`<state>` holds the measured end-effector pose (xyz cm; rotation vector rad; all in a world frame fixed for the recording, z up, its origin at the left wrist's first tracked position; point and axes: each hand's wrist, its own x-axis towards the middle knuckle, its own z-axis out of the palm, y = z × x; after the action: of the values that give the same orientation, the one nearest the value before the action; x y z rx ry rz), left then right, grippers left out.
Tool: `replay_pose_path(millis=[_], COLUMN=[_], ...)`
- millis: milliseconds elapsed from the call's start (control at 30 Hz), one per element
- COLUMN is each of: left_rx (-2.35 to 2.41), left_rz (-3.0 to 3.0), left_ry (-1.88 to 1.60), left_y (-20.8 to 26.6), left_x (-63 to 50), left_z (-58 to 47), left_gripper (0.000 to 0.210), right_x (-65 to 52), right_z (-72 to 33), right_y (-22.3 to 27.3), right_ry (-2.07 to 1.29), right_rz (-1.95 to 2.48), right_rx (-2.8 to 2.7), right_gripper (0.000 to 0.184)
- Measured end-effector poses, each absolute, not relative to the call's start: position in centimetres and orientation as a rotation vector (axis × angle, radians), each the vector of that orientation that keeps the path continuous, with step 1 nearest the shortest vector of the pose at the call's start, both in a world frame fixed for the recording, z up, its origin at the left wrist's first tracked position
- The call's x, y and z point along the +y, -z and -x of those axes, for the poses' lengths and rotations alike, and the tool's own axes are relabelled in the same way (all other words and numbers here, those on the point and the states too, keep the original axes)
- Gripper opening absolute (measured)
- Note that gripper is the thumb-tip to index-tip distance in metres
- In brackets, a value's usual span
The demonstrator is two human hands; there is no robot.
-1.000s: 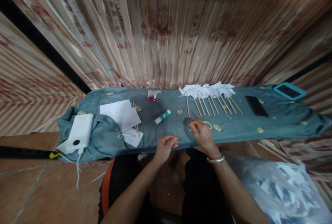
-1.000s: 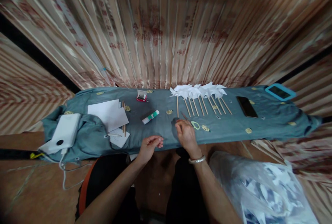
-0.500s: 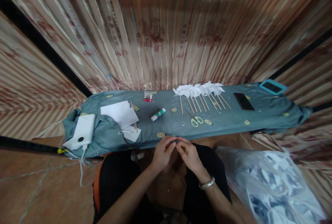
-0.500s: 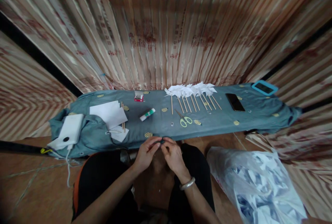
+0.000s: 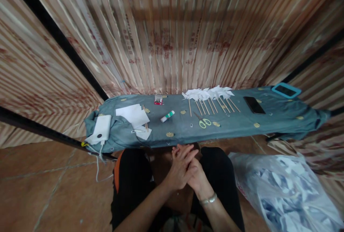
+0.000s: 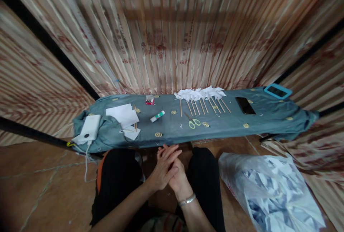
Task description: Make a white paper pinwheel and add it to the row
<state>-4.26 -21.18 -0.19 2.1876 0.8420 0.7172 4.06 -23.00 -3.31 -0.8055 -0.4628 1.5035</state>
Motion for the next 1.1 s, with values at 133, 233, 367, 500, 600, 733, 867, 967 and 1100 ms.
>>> replay_pose_path(millis=[133, 233, 367, 500, 600, 733, 867, 967, 1100], left_rx=[0.836, 0.869, 1.105, 1.111, 0.843, 0.598, 0.678, 0.701, 0.674], left_rz=[-2.209, -2.18, -1.838, -1.043, -0.477, -0.203, -0.231, -0.374, -0.609], left_ry=[-0.739, -0.764, -0.845, -1.09, -1.044, -1.002, -1.052, -1.024, -0.895], left_y=[0.2, 0.6, 1.9, 1.9, -0.1, -3.5, -4.4, -4.0, -4.3], left_x=[-21.2, -20.8, -19.8, -19.8, -20.6, -21.7, -22.0, -22.1, -22.1], left_z=[5.2, 6.4, 8.6, 9.5, 8.8, 6.7, 4.7, 3.8, 3.0], left_gripper=[0.07, 0.069, 0.052, 0.046, 0.045, 0.048, 0.036, 0.043, 0.058], right_x=[-23.4, -23.9, -25.3, -26.6, -26.7, -25.5, -23.8, -22.5, -21.3], right_z=[-3.9, -3.5, -2.7, -2.0, -1.4, -1.9, -4.3, -7.0, -10.8], right_y=[0.5, -1.7, -3.9, -5.4, -5.2, -2.6, -0.3, 0.5, 1.1], right_ry=[-1.595, -1.653, -1.642, -1.358, -0.993, -0.494, -0.279, -0.349, -0.495], right_rz=[0.79, 0.784, 0.868, 1.053, 1.201, 1.297, 1.358, 1.464, 1.515], right_rx=[-0.288, -0.283, -0.437, -0.96, -1.5, -1.929, -2.027, -1.963, -1.686], right_gripper=[0.031, 0.035, 0.041, 0.039, 0.047, 0.055, 0.052, 0.05, 0.04])
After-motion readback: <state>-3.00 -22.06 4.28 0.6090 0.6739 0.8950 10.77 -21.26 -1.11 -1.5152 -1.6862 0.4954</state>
